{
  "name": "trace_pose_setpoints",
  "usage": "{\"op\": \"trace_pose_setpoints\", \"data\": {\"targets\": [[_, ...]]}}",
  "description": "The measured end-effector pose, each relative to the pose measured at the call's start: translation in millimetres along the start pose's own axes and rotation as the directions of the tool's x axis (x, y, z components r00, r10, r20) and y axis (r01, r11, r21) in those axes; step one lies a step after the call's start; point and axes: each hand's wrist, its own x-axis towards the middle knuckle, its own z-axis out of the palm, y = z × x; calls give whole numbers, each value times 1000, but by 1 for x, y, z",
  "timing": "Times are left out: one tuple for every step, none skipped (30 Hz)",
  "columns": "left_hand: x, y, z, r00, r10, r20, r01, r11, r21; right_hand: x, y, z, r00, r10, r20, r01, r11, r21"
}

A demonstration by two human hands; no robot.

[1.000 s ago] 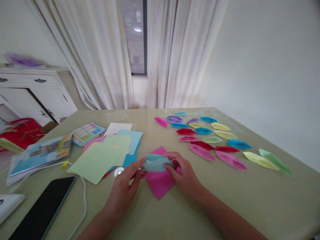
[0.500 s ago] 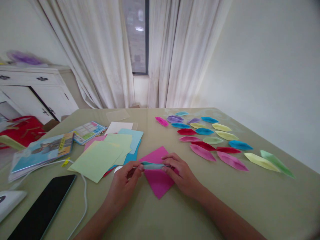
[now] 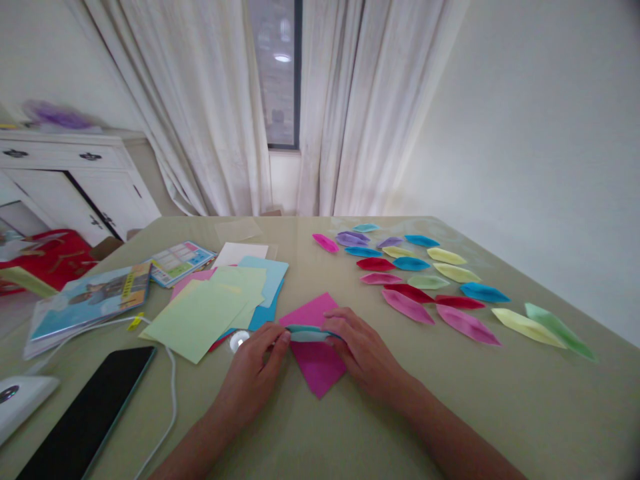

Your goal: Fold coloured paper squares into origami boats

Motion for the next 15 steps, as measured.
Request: {"op": "trace_pose_setpoints", "data": {"targets": [[0, 0, 0, 1000, -3, -6, 3, 1000, 4, 0, 0, 0, 1000, 7, 15, -6, 999, -40], [-1, 0, 0, 1000, -7, -12, 7, 1000, 8, 0, 0, -1, 999, 13, 36, -10, 997, -78], [-1, 0, 0, 1000, -13, -15, 14, 1000, 10, -1, 0, -1, 998, 13, 60, -7, 994, -111], [-1, -1, 0, 1000, -21, -18, 21, 1000, 9, -1, 0, -1, 997, 9, 78, 1, 991, -135], [-2, -2, 0, 999, -30, -26, 30, 1000, 6, -2, 1, -2, 996, 2, 87, 11, 988, -151], [-2, -3, 0, 999, -40, -36, 40, 999, 3, -2, 1, -2, 996, -9, 88, 23, 987, -159], [-2, -4, 0, 998, -49, -44, 49, 999, -1, -3, 2, -2, 997, -22, 80, 34, 987, -157], [-2, -4, 0, 997, -53, -49, 53, 999, -3, -3, 2, -2, 997, -29, 69, 39, 988, -149], [-2, -5, 0, 997, -52, -48, 52, 999, -3, -3, 2, -1, 998, -31, 59, 39, 990, -139], [-2, -5, 0, 998, -48, -41, 48, 999, 0, -3, 2, -1, 998, -28, 54, 34, 991, -126], [-2, -4, 0, 999, -42, -32, 42, 999, 4, -3, 2, -1, 998, -23, 51, 28, 993, -111], [-2, -4, 0, 999, -34, -24, 34, 999, 8, -3, 2, 0, 999, -15, 49, 19, 996, -89], [-2, -3, 0, 999, -28, -23, 28, 1000, 9, -2, 1, 0, 999, -9, 43, 11, 998, -59], [-2, -2, 0, 1000, -23, -21, 23, 1000, 10, -1, 0, 1, 999, -4, 34, 5, 1000, -23], [-1, -2, 0, 1000, -16, -17, 17, 1000, 10, 0, -1, 1, 1000, 4, 24, -4, 1000, 15]]}}
